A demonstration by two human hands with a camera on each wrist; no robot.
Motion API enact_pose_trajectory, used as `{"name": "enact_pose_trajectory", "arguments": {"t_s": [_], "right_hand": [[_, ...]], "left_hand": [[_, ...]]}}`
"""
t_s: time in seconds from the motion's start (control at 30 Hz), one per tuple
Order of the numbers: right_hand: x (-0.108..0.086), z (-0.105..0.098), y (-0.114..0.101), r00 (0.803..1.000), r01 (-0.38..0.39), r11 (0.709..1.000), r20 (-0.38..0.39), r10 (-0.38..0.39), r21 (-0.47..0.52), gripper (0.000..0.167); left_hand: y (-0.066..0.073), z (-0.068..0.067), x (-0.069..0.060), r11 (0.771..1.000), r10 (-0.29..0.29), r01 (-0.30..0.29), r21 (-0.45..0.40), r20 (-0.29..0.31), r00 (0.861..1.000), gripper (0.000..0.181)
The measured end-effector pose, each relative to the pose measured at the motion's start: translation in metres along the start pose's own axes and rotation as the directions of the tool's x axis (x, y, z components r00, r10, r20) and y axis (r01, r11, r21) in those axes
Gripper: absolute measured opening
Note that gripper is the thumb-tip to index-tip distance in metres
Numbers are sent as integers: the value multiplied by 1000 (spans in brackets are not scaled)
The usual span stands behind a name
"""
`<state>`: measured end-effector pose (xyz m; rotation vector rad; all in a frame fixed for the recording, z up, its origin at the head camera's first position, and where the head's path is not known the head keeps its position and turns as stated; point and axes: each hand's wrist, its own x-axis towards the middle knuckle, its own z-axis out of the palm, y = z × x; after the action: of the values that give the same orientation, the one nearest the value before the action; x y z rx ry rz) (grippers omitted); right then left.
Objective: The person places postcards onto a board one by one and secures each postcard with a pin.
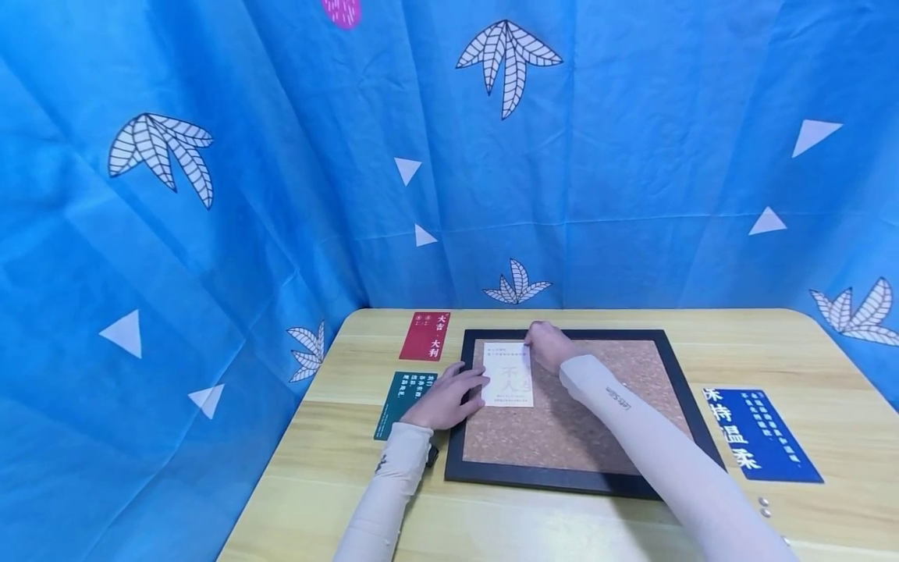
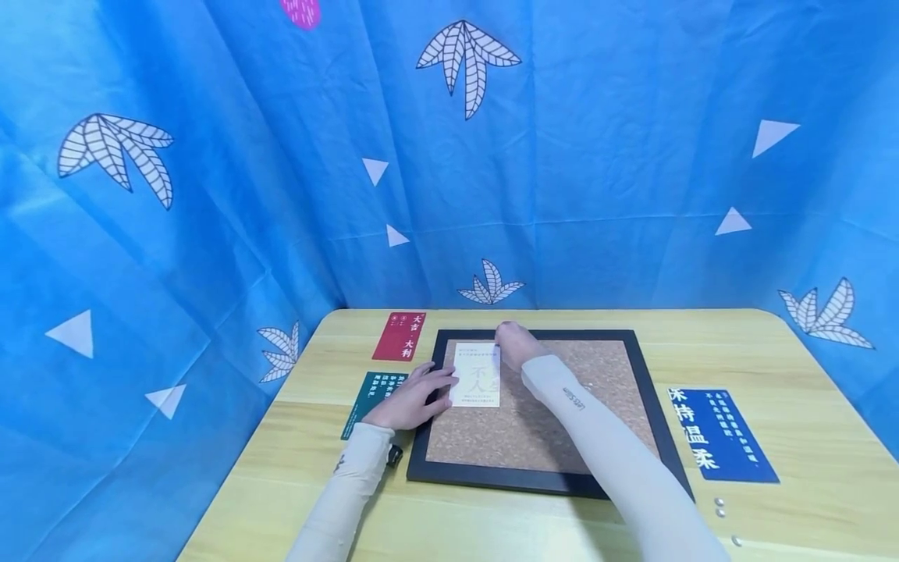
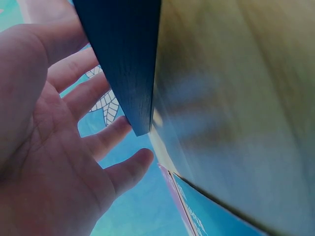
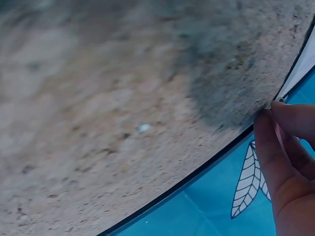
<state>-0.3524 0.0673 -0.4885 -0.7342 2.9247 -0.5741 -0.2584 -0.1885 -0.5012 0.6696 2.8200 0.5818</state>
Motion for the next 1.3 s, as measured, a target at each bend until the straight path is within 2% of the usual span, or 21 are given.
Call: {"name": "enact_pose_trajectory", "arguments": {"t_s": [0.13, 0.3, 0.47, 1.3], "right_hand": [[0, 3, 1, 999, 27, 999, -24, -28, -44, 24], [0, 3, -2, 1000, 16, 997, -2, -16, -76, 26], [-2, 4, -4, 1000, -8, 998, 5, 8, -67, 27], [-4, 5, -6, 1000, 4, 994, 2, -4, -113, 25]], "left_hand": [[0, -2, -1, 1000, 2, -2, -7, -6, 1000, 49], [-1, -1, -1, 1000, 5, -5, 0, -5, 1000, 49], [-1, 0, 0, 1000, 8, -8, 9, -9, 1000, 49], [1, 1, -2, 1000, 2, -2, 16, -6, 1000, 50]]}}
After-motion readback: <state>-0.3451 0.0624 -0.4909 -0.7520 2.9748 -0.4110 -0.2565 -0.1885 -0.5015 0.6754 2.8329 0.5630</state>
